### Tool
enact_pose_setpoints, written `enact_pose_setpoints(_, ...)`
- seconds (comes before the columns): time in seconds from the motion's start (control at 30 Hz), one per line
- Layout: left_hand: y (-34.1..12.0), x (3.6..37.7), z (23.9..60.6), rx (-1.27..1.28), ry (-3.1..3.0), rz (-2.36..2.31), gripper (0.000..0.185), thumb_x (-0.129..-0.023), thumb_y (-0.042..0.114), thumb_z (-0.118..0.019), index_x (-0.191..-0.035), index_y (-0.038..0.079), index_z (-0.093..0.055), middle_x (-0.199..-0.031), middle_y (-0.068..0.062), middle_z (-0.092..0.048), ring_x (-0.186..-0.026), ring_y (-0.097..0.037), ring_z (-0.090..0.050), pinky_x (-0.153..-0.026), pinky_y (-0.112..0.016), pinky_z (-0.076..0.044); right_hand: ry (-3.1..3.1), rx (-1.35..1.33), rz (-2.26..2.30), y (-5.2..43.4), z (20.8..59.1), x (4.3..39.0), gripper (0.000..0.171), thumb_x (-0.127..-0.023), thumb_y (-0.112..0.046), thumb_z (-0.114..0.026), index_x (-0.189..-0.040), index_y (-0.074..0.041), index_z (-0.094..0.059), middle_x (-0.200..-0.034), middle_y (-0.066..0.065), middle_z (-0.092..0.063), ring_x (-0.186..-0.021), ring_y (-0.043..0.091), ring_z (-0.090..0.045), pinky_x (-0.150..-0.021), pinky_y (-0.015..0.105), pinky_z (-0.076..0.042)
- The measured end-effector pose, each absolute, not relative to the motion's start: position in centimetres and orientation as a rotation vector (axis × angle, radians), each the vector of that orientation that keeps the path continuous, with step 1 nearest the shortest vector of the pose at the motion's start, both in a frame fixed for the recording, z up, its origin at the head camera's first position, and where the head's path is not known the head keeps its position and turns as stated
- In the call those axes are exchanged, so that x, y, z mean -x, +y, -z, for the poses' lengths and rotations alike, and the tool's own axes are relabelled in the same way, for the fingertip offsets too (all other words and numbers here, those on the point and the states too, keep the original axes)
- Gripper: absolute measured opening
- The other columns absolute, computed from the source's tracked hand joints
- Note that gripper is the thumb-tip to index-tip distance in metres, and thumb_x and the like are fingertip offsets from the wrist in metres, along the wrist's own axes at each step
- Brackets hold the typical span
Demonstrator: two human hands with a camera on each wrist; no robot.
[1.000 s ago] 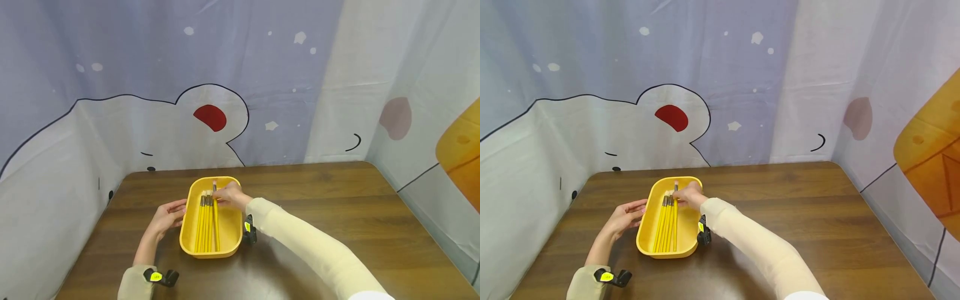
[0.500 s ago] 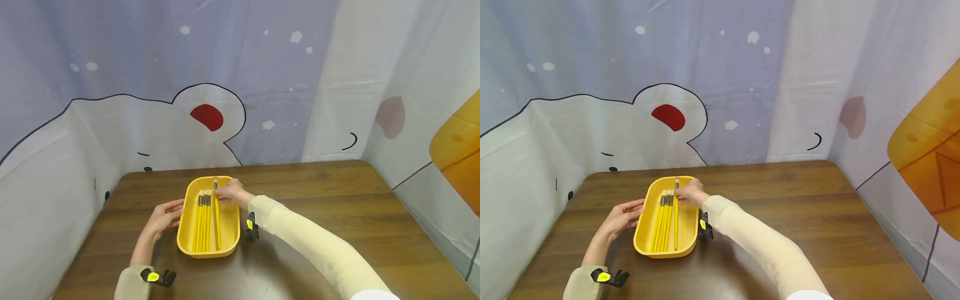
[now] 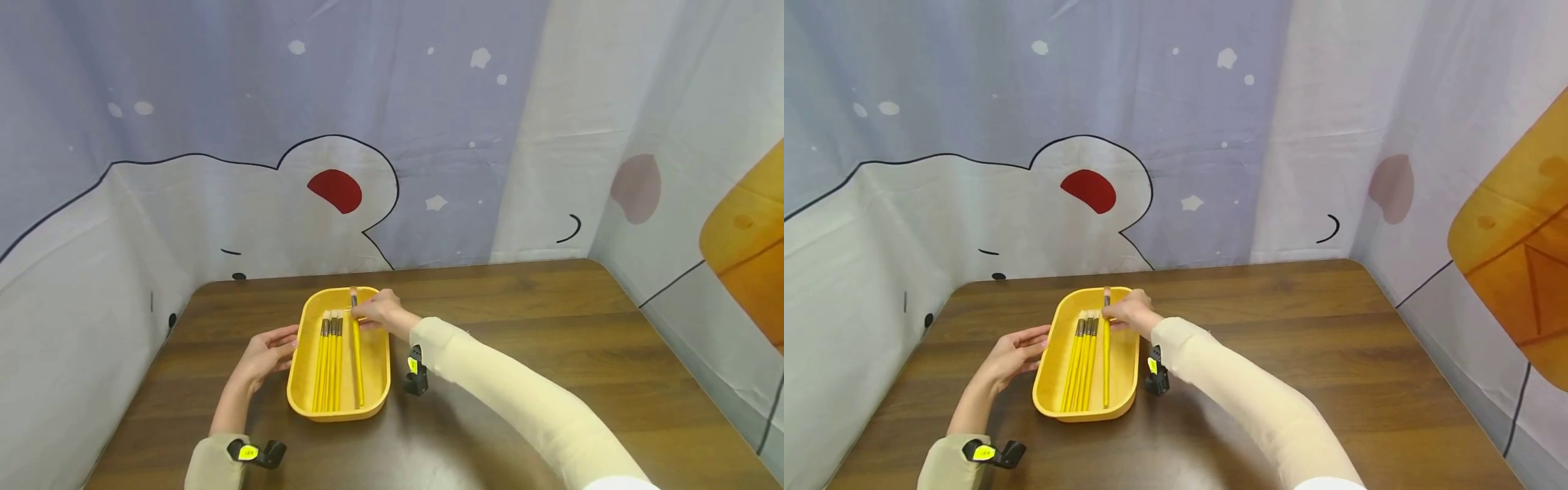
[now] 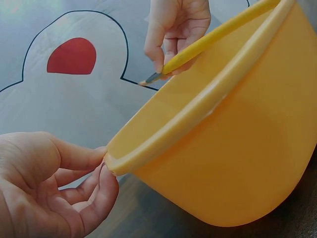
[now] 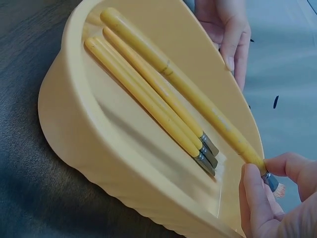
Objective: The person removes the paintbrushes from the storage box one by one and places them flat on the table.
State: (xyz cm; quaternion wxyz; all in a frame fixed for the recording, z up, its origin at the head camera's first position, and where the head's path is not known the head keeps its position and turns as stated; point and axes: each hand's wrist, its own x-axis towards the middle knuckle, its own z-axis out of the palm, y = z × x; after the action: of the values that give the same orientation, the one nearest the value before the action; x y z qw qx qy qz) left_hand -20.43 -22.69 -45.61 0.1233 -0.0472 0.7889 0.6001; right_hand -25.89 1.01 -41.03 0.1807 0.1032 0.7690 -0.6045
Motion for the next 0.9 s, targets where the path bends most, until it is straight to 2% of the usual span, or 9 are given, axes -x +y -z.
enact_pose_setpoints(0.27,-22.6,20.5,45.7,0.129,2.302,-1.746,0.048,-0.097,0.011,-0.056,-0.141,-0.003,-0.043,-0.133,-0.027,-0.052,-0.091,-0.006,-0.063,-0.075,-0.026,-0.058,2.154,-0.248,1.71,1.7,40.6,25.7,0.021,-0.08,-0.001,-0.071,-0.098,0.007,-0.071,-0.101,0.018,-0.071,-0.084,0.027,-0.072,-0.08,0.037,-0.057)
enact_pose_setpoints(0.53,-22.7,20.4,45.6,0.126,2.313,-1.739,0.048,-0.097,0.011,-0.055,-0.141,-0.003,-0.043,-0.133,-0.027,-0.052,-0.092,-0.007,-0.063,-0.076,-0.026,-0.058,2.153,-0.223,1.704,2.5,40.3,25.8,0.023,-0.08,-0.002,-0.072,-0.1,0.008,-0.071,-0.102,0.019,-0.072,-0.082,0.028,-0.073,-0.077,0.035,-0.058)
enact_pose_setpoints(0.9,-22.8,20.3,45.5,0.126,2.294,-1.746,0.048,-0.097,0.011,-0.055,-0.141,-0.004,-0.042,-0.135,-0.028,-0.05,-0.093,-0.007,-0.063,-0.076,-0.027,-0.058,2.15,-0.229,1.706,2.9,40.3,25.7,0.023,-0.078,-0.002,-0.073,-0.099,0.007,-0.072,-0.1,0.017,-0.072,-0.067,0.017,-0.07,-0.07,0.03,-0.059)
